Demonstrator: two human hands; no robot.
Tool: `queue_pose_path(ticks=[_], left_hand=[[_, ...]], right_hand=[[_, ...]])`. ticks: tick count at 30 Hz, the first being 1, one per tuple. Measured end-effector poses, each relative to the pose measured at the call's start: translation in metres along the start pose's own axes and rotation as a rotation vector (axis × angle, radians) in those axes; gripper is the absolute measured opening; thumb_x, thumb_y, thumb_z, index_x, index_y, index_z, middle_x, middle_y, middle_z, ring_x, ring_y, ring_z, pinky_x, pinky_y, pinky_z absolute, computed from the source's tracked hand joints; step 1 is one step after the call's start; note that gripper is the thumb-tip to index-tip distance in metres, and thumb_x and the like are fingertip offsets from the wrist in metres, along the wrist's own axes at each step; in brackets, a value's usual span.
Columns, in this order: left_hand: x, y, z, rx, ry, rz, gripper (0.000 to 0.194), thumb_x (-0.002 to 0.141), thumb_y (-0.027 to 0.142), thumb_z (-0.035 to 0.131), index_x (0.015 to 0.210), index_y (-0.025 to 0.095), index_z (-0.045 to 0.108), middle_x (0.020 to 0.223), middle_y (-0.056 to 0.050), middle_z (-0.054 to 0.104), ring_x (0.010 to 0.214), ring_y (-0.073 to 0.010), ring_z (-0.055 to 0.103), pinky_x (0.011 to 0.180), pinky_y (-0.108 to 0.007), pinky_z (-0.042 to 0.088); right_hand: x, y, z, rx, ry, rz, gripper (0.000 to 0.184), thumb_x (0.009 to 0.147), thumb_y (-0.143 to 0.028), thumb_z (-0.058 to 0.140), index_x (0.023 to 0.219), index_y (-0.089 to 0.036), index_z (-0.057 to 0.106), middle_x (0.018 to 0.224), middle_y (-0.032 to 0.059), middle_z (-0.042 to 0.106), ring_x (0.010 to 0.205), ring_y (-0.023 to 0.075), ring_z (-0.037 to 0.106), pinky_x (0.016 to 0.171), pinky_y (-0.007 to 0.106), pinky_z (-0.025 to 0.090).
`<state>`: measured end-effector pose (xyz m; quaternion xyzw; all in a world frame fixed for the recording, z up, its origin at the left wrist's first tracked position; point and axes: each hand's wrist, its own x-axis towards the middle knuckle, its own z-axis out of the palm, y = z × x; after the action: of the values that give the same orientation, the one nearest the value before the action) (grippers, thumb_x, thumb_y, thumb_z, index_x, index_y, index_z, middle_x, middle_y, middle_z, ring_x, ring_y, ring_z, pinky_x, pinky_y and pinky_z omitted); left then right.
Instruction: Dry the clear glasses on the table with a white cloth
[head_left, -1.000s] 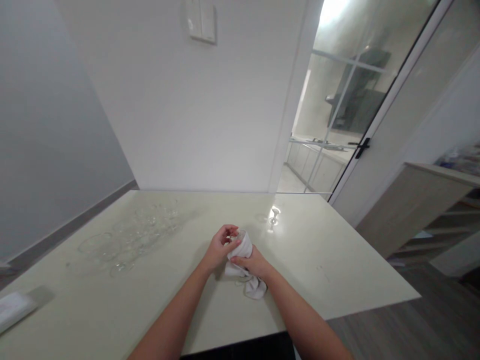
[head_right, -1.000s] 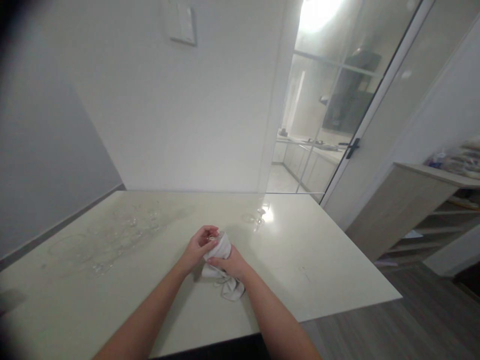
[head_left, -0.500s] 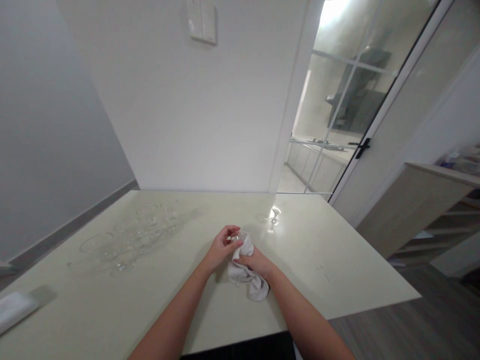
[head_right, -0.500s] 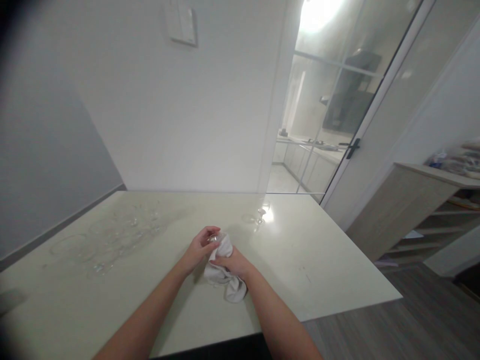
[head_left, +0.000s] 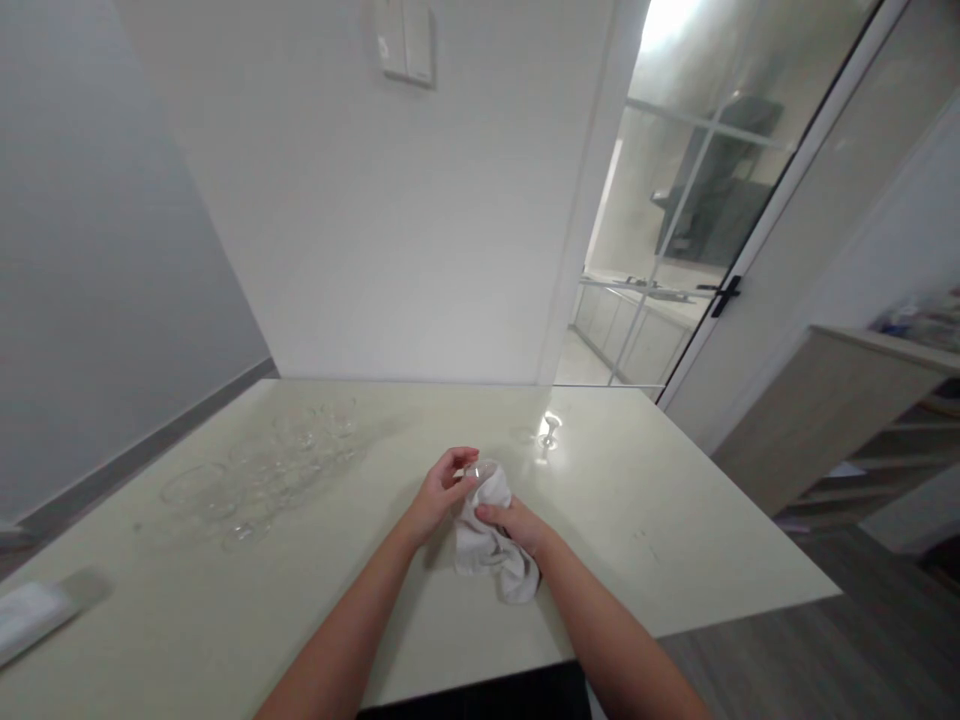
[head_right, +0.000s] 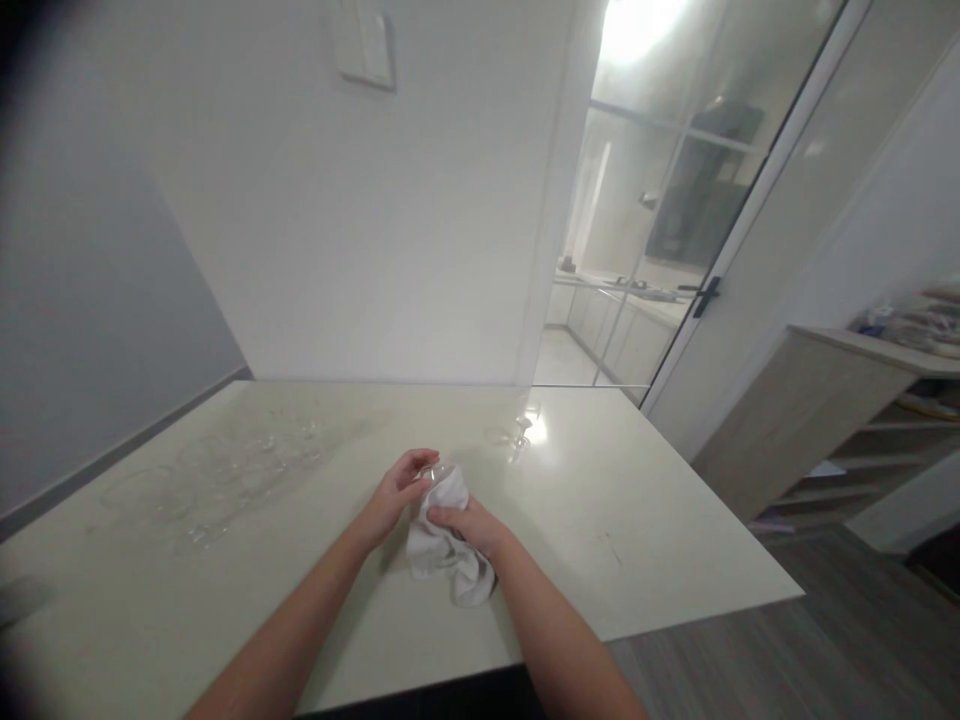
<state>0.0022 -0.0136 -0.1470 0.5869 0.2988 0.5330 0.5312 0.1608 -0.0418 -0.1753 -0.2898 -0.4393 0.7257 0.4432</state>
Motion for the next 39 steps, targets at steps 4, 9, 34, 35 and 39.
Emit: queue_pose_path(ticks=[4,9,34,35,39], left_hand=[[0.002,-0.001,-0.002,0.062,0.013,0.035,0.042,0.074,0.033,0.073,0.11,0.02,0.057,0.095,-0.003,0.056,0.088,-0.0157,0.056,0.077,-0.027,0.045],[0.001,-0.003,-0.003,0.157,0.023,0.079,0.043,0.073,0.031,0.073,0.112,0.02,0.056,0.095,-0.003,0.056,0.09,-0.0156,0.056,0.08,-0.027,0.044],[0.004,-0.008,0.0,-0.05,0.153,-0.093,0.052,0.063,0.036,0.082,0.105,0.017,0.058,0.096,-0.005,0.067,0.084,-0.0178,0.064,0.074,-0.028,0.049],[0.004,-0.008,0.0,-0.086,0.143,-0.104,0.051,0.064,0.038,0.081,0.105,0.017,0.059,0.096,-0.006,0.068,0.085,-0.0184,0.064,0.076,-0.029,0.049],[0.006,-0.004,-0.007,-0.267,0.189,-0.081,0.05,0.068,0.045,0.076,0.108,0.017,0.063,0.105,-0.009,0.069,0.095,-0.0202,0.065,0.083,-0.03,0.049]], right_hand=[[0.002,-0.002,0.002,-0.062,-0.001,-0.05,0.059,0.062,-0.038,0.082,0.114,-0.02,0.059,0.109,0.0056,0.069,0.099,0.0212,0.064,0.091,0.036,0.047],[0.003,-0.003,0.003,-0.168,-0.002,-0.092,0.063,0.065,-0.039,0.08,0.121,-0.023,0.056,0.119,0.0065,0.065,0.109,0.0224,0.06,0.098,0.038,0.044],[0.007,0.005,0.005,-0.058,0.026,-0.093,0.054,0.062,-0.038,0.082,0.109,-0.019,0.063,0.095,0.0032,0.072,0.084,0.0185,0.066,0.085,0.033,0.049],[0.007,0.004,0.004,-0.031,0.029,-0.059,0.054,0.062,-0.039,0.082,0.108,-0.019,0.064,0.094,0.0037,0.072,0.083,0.0187,0.067,0.084,0.033,0.049],[0.007,-0.002,0.001,0.13,0.215,0.078,0.046,0.069,-0.048,0.074,0.1,-0.015,0.066,0.085,0.0078,0.072,0.08,0.0228,0.068,0.078,0.037,0.052]])
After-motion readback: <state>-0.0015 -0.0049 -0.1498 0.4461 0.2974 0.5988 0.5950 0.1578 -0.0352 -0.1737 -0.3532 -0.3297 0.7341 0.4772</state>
